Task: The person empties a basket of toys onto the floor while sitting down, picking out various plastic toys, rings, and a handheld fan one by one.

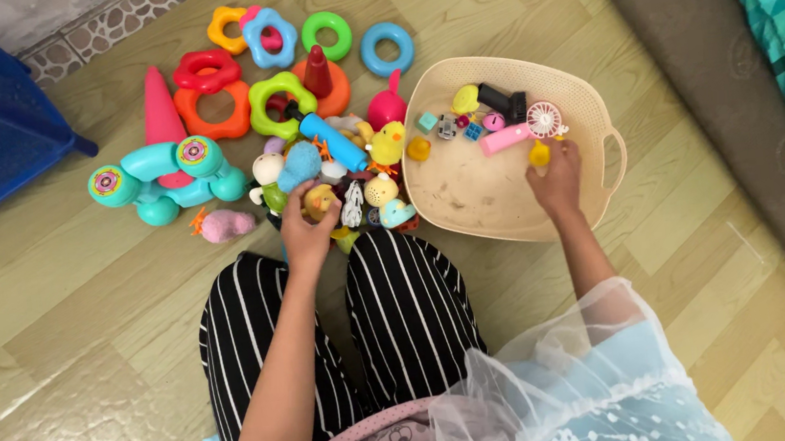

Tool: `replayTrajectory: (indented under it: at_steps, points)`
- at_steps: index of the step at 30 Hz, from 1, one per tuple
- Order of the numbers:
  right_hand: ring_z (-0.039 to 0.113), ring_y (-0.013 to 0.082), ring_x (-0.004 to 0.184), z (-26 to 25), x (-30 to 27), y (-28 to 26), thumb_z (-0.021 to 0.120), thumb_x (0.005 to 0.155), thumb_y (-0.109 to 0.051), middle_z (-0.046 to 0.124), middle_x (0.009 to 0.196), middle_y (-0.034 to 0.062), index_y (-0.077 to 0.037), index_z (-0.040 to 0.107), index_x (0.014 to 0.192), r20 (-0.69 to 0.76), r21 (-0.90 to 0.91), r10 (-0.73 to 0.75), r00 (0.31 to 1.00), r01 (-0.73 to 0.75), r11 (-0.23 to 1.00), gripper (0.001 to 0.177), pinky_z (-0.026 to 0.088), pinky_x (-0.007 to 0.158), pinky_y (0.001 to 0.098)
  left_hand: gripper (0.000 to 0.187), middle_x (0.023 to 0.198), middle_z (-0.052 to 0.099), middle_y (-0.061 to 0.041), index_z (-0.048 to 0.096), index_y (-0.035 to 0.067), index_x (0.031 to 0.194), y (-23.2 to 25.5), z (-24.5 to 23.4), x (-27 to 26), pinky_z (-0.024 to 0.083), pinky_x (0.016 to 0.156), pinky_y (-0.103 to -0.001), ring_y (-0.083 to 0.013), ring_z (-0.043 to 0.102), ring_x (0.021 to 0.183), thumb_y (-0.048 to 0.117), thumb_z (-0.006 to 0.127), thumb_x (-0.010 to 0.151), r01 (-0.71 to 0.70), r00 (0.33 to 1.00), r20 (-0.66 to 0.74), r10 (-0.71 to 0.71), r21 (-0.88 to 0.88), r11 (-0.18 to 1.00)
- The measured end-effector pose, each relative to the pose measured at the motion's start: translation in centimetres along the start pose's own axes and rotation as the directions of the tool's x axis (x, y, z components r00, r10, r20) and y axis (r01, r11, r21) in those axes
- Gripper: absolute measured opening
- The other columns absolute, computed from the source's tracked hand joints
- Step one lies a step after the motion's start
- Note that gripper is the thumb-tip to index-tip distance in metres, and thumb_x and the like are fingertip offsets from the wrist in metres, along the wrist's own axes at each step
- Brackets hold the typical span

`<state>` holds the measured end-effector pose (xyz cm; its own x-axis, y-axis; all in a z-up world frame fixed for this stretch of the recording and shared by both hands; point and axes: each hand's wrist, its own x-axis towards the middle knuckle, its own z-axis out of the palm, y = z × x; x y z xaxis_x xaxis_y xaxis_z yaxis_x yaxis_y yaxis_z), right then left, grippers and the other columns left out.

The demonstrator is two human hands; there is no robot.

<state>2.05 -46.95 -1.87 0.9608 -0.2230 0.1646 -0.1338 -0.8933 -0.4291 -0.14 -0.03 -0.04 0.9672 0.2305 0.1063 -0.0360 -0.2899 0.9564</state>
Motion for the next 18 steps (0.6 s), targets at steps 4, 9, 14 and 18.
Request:
replayTrajectory:
  at_steps: [4,9,14,18]
  points:
    - [0.041,0.0503,0.135,0.4,0.7,2.7,0.084,0.075,-0.017,0.040,0.149,0.0312,-0.013,0.049,0.149,0.026,-0.157,0.052,0.998,-0.047,0.986,0.082,0.037,0.110,0.0567,0.056,0.114,0.069,-0.013,0.056,0.003,0.126,2.0,-0.3,0.1,0.057,0.085,-0.035,-0.0230,0.068,0.104,0.019,0.083,0.081,0.222,0.975,0.040,-0.220,-0.050,0.974]
    - [0.042,0.0499,0.132,1.0,1.2,2.8,0.086,0.071,-0.019,0.042,0.144,0.0294,-0.015,0.044,0.150,0.058,-0.219,0.060,0.996,-0.046,0.975,0.090,0.037,0.106,0.0584,0.051,0.119,0.067,-0.016,0.061,0.002,0.125,3.8,-0.6,0.2,0.055,0.090,-0.039,-0.0314,0.067,0.107,0.015,0.084,0.082,0.008,1.000,-0.014,-0.006,0.123,0.992]
    - [0.061,0.0427,0.108,1.5,0.7,1.4,0.081,0.078,-0.015,0.049,0.131,0.0173,-0.024,0.060,0.133,0.117,-0.316,0.233,0.965,-0.186,0.930,0.060,0.053,0.090,0.0517,0.053,0.121,0.062,-0.016,0.065,0.009,0.127,5.0,-0.3,0.0,0.056,0.088,-0.043,-0.0357,0.067,0.104,0.018,0.085,0.078,0.049,0.999,-0.005,-0.049,0.276,0.960]
    - [0.062,0.0426,0.104,1.5,0.1,1.7,0.083,0.075,-0.013,0.049,0.129,0.0176,-0.022,0.063,0.128,0.096,-0.338,0.191,0.977,-0.148,0.929,0.057,0.054,0.085,0.0500,0.054,0.124,0.063,-0.015,0.066,0.011,0.129,4.9,-0.4,-0.3,0.057,0.087,-0.044,-0.0365,0.068,0.102,0.023,0.084,0.079,0.017,0.999,0.033,-0.032,0.381,0.925]
